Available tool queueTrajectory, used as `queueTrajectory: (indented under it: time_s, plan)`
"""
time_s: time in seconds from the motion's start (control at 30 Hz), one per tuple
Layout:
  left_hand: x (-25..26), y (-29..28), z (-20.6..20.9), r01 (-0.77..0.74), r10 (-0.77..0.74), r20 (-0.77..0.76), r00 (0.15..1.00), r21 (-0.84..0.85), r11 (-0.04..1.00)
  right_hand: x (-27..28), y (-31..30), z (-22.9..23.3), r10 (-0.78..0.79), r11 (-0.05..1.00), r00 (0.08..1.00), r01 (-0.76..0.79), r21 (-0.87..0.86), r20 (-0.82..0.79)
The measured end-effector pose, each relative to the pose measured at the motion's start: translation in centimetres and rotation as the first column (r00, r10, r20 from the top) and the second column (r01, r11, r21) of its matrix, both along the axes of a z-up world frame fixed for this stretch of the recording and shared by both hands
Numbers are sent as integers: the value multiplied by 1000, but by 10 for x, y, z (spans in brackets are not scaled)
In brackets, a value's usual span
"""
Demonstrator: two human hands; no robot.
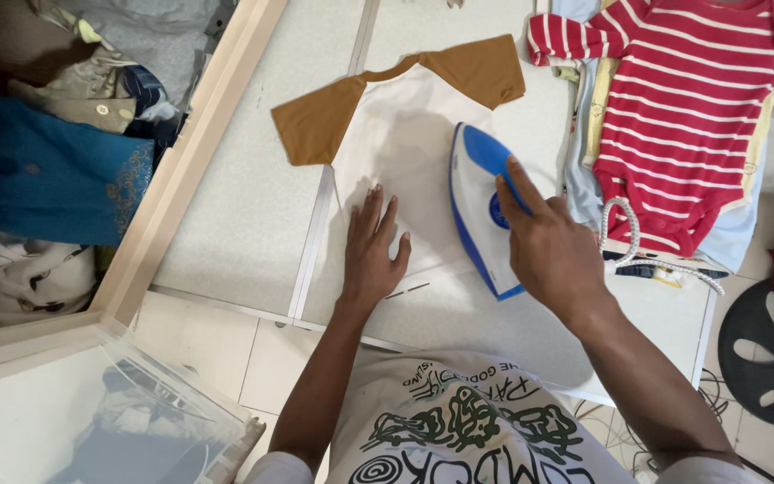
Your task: The person irons a small child's t-shirt on a white table. They use a blue and white iron to smooth the front and back of the shirt, flipping it over midway through the process. Other folded clothes are visible nearby.
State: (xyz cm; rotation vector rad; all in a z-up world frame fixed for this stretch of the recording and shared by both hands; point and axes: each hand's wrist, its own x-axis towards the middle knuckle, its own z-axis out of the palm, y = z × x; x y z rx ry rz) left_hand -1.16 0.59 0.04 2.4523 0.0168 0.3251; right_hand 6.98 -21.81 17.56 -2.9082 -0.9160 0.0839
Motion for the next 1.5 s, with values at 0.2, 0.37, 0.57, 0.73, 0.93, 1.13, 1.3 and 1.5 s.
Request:
queueTrajectory:
  time_s: [0.2, 0.37, 0.57, 0.73, 0.93, 1.13, 1.3, 1.5]
  plan:
    - [-29, 19, -2, -76, 78, -22, 997, 68, 995, -21, 32, -2, 105, 994, 980, -110, -20, -169]
    - [-31, 21, -1, -72, 77, -37, 996, 128, 989, -18, 54, -13, 138, 989, 977, -146, -37, -164]
    - [-30, 20, 0, -81, 88, -44, 995, 146, 986, 7, 83, -30, 137, 991, 990, -137, 8, -31]
    - [-30, 20, -1, -80, 89, -50, 995, 160, 984, 36, 111, -35, 124, 992, 992, -123, -13, 36]
    - [-30, 20, -4, -71, 89, -96, 991, 173, 982, 66, 132, -45, 90, 995, 992, -93, 34, 84]
    - [-28, 19, -2, -79, 92, -90, 992, 144, 986, 83, 141, -52, 91, 994, 990, -98, 57, 105]
    - [-12, 27, 3, -186, 187, -23, 982, 55, 981, 79, 142, -53, 88, 996, 989, -91, 21, 119]
    - [47, 61, -1, -275, 272, 42, 961, 71, 959, 79, 144, -57, 91, 996, 986, -88, -24, 143]
